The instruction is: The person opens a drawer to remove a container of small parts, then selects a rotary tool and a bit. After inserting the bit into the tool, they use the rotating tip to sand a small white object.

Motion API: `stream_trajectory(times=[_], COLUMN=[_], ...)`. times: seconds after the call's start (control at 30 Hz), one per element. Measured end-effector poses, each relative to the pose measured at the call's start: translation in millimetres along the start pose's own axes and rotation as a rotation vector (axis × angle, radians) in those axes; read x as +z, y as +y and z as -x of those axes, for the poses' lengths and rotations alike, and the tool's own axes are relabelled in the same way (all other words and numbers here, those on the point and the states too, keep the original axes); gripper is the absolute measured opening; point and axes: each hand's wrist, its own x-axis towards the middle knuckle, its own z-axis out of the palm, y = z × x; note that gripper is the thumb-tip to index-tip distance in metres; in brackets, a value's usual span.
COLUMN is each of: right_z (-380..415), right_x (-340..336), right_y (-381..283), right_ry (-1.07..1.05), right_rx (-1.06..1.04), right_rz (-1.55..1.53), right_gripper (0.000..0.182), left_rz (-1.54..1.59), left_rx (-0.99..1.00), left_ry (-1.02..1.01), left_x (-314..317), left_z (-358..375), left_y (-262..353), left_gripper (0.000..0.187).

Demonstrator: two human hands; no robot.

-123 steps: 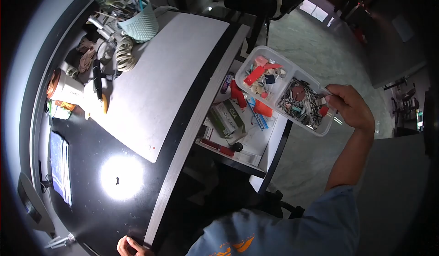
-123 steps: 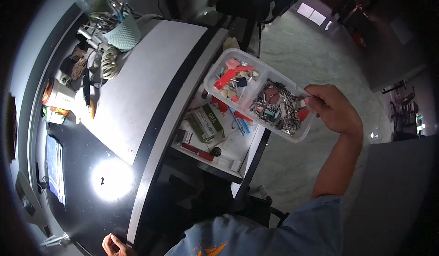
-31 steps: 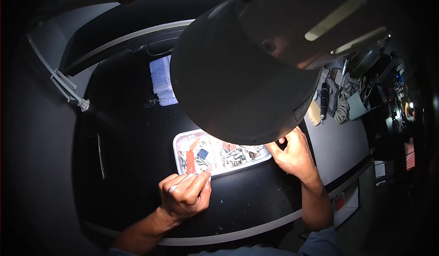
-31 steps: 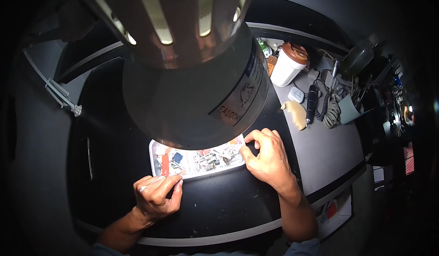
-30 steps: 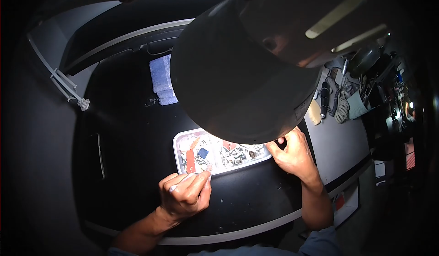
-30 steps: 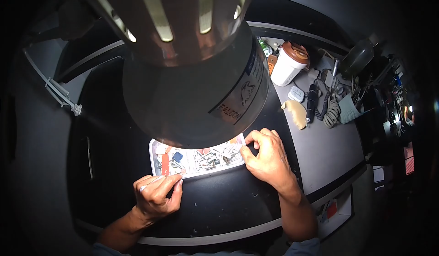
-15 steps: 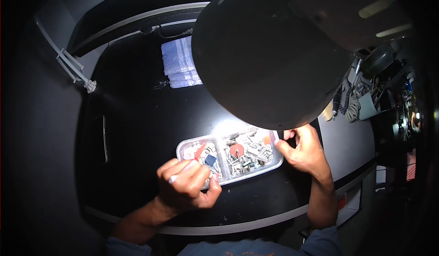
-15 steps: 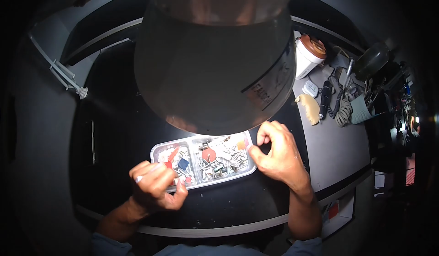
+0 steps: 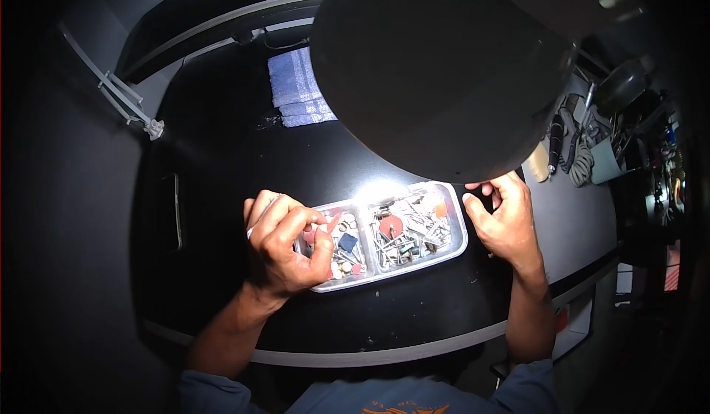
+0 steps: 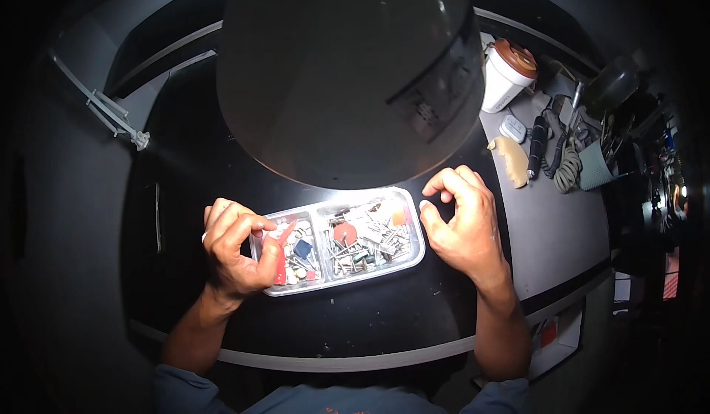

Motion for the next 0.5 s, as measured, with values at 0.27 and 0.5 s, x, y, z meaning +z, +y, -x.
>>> stream_trajectory(times=[0.27, 0.5], right_z=[0, 0], right_x=[1, 2], right_y=[1, -4], right_ry=[-0.012, -0.039], right_rx=[0.011, 0.049], right_rz=[0.004, 0.016], right_gripper=[0.013, 0.011], left_rz=[0.138, 0.454], left_rx=[-0.109, -0.25], left_ry=[0.004, 0.058], left_x=[-5, 9], left_z=[-1, 6], left_y=[-4, -15], left_gripper=[0.008, 0.022])
